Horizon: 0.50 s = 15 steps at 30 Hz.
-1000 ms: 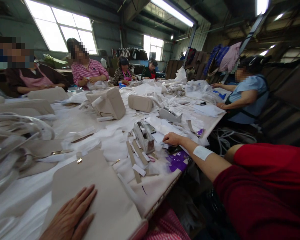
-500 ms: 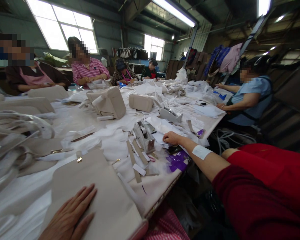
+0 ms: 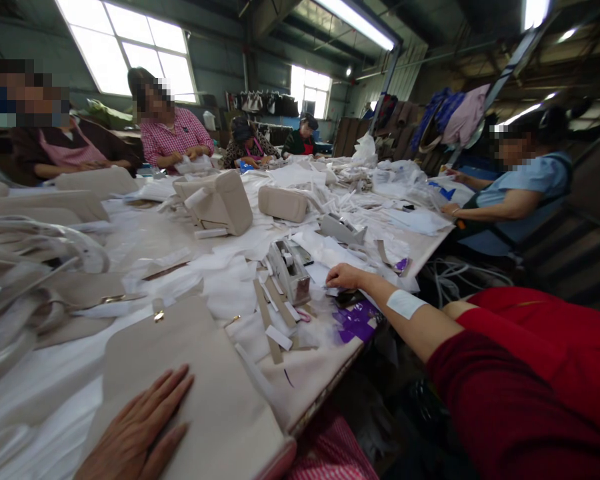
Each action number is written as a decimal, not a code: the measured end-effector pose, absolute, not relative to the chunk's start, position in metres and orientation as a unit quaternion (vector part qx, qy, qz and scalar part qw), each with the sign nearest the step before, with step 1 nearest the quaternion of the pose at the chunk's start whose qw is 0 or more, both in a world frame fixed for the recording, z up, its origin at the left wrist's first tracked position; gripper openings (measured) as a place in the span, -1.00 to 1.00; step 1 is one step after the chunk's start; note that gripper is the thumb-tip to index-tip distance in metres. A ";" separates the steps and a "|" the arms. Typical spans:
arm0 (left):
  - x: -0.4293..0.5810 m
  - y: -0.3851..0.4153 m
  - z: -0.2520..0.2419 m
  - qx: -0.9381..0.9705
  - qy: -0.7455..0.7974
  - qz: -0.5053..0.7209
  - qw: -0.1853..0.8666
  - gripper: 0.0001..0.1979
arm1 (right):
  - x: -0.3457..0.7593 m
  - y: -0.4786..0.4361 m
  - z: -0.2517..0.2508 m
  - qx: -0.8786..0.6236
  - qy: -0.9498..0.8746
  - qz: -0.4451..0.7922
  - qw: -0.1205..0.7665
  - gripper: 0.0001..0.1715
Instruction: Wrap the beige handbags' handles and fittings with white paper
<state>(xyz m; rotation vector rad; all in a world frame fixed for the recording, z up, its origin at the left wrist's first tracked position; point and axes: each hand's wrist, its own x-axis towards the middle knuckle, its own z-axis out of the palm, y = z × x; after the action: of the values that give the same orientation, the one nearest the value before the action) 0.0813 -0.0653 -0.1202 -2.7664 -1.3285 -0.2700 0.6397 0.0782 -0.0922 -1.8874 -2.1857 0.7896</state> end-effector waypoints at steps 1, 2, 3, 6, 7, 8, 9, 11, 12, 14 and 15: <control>0.081 -0.066 -0.120 -0.896 -0.434 -0.090 0.023 -0.34 | 0.639 0.079 -0.093 -0.630 -0.728 0.261 0.074 -0.70; 0.082 -0.066 -0.119 -0.896 -0.435 -0.094 0.017 -0.34 | 0.639 0.079 -0.093 -0.631 -0.728 0.259 0.074 -0.71; 0.082 -0.066 -0.119 -0.895 -0.435 -0.098 0.015 -0.34 | 0.638 0.080 -0.092 -0.631 -0.728 0.257 0.074 -0.71; 0.081 -0.066 -0.120 -0.895 -0.432 -0.107 0.023 -0.35 | 0.639 0.079 -0.091 -0.633 -0.729 0.251 0.071 -0.71; 0.081 -0.066 -0.120 -0.896 -0.430 -0.107 0.030 -0.34 | 0.639 0.079 -0.091 -0.634 -0.729 0.249 0.068 -0.70; 0.081 -0.066 -0.121 -0.897 -0.427 -0.107 0.037 -0.33 | 0.639 0.078 -0.090 -0.634 -0.730 0.247 0.066 -0.70; 0.080 -0.065 -0.122 -0.899 -0.424 -0.105 0.044 -0.31 | 0.639 0.078 -0.089 -0.635 -0.730 0.245 0.063 -0.70; 0.080 -0.065 -0.123 -0.902 -0.415 -0.103 0.054 -0.28 | 0.639 0.077 -0.088 -0.634 -0.732 0.242 0.056 -0.70; 0.079 -0.065 -0.124 -0.903 -0.413 -0.102 0.056 -0.28 | 0.639 0.077 -0.088 -0.634 -0.733 0.240 0.052 -0.70; 0.079 -0.065 -0.124 -0.903 -0.414 -0.097 0.057 -0.29 | 0.637 0.077 -0.087 -0.633 -0.736 0.236 0.043 -0.72; 0.079 -0.065 -0.123 -0.902 -0.417 -0.095 0.057 -0.29 | 0.637 0.076 -0.087 -0.632 -0.738 0.232 0.037 -0.74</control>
<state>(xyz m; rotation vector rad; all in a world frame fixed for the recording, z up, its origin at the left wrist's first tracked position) 0.0794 -0.0650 -0.1234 -2.7368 -1.2632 -0.2878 0.6368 0.0763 -0.0867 -1.9409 -2.2657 0.7136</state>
